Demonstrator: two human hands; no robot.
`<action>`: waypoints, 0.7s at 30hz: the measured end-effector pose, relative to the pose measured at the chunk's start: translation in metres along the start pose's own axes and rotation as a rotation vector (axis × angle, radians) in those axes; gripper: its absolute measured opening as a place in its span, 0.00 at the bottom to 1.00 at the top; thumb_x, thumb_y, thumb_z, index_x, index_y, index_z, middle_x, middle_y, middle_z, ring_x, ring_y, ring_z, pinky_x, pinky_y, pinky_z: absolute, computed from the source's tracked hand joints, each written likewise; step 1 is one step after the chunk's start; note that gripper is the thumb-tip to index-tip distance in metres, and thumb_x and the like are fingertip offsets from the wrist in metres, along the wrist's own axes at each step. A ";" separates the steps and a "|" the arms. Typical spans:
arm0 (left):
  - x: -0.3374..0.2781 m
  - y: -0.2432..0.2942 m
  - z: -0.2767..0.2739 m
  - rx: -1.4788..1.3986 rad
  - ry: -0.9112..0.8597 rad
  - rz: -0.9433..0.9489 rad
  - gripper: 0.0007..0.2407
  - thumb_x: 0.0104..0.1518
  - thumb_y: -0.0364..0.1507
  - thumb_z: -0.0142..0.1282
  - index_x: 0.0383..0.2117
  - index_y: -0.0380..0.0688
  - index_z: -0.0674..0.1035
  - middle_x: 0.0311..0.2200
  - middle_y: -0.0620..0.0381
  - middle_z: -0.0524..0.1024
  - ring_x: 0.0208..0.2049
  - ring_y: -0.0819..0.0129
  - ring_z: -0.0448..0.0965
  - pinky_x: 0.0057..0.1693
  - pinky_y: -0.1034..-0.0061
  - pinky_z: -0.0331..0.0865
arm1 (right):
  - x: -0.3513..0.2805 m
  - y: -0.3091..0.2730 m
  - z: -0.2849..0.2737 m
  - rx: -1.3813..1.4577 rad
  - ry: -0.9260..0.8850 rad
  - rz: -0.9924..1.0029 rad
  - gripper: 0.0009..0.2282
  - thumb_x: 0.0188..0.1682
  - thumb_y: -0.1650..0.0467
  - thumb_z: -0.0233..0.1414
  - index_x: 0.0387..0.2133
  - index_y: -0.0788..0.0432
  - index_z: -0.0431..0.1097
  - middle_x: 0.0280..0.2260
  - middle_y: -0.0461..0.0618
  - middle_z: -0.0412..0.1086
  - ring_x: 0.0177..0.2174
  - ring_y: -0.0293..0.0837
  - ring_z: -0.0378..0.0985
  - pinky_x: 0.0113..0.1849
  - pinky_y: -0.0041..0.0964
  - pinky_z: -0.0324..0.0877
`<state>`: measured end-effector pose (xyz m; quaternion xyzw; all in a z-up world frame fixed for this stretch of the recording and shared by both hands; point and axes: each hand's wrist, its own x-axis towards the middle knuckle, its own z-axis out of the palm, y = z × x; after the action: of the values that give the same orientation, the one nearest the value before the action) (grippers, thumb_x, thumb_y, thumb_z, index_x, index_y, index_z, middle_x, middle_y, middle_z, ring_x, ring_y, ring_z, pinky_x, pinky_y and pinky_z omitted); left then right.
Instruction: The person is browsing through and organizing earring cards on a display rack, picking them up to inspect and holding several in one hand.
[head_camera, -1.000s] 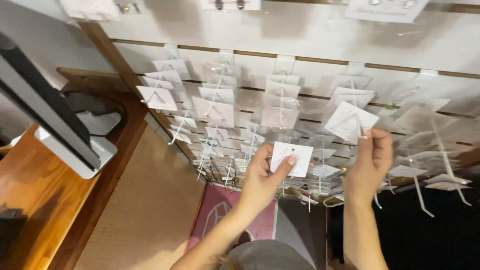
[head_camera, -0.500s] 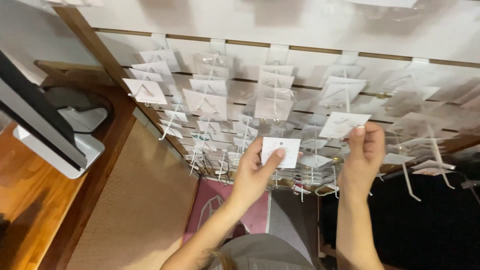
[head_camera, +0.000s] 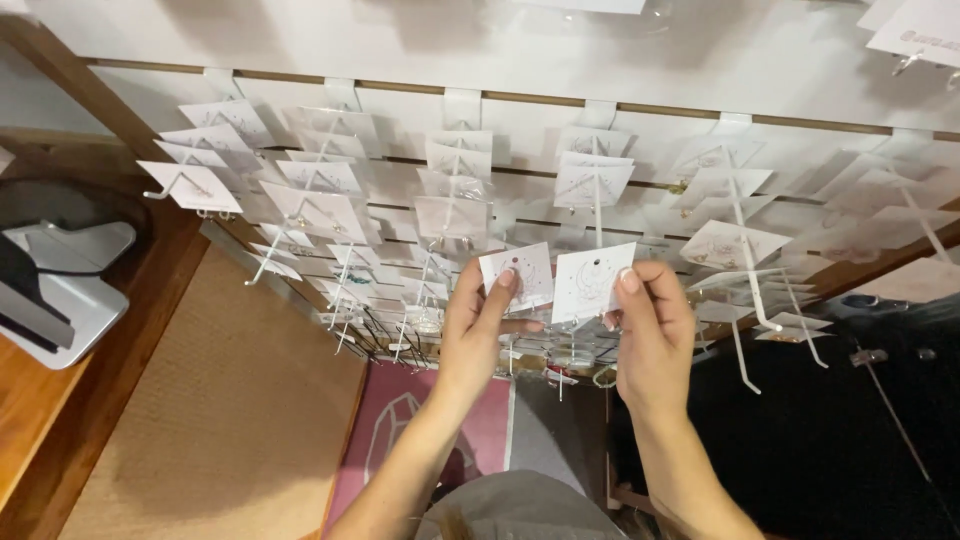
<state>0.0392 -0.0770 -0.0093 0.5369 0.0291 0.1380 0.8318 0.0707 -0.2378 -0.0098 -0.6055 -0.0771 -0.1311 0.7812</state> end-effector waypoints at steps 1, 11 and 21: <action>-0.002 0.002 0.002 0.001 0.012 0.006 0.12 0.67 0.27 0.45 0.52 0.32 0.72 0.35 0.49 0.73 0.36 0.66 0.75 0.38 0.62 0.84 | -0.002 0.001 0.000 0.003 -0.013 0.003 0.07 0.58 0.69 0.50 0.33 0.61 0.69 0.24 0.44 0.61 0.26 0.34 0.61 0.29 0.26 0.60; -0.022 0.003 0.008 0.011 -0.040 0.035 0.14 0.63 0.26 0.51 0.52 0.31 0.73 0.38 0.40 0.78 0.38 0.58 0.81 0.38 0.63 0.84 | -0.011 0.026 0.000 -0.235 -0.106 -0.049 0.06 0.58 0.72 0.51 0.31 0.60 0.70 0.20 0.46 0.60 0.22 0.34 0.59 0.26 0.27 0.59; -0.025 0.004 -0.002 0.082 0.085 -0.022 0.20 0.55 0.21 0.61 0.53 0.29 0.71 0.38 0.40 0.80 0.34 0.65 0.81 0.35 0.75 0.85 | 0.032 0.010 0.023 -0.162 0.008 -0.153 0.14 0.63 0.74 0.38 0.60 0.52 0.47 0.49 0.51 0.57 0.41 0.40 0.56 0.35 0.24 0.64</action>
<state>0.0141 -0.0806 -0.0093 0.5639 0.0760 0.1503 0.8085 0.1047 -0.2171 -0.0045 -0.6583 -0.1089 -0.1987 0.7179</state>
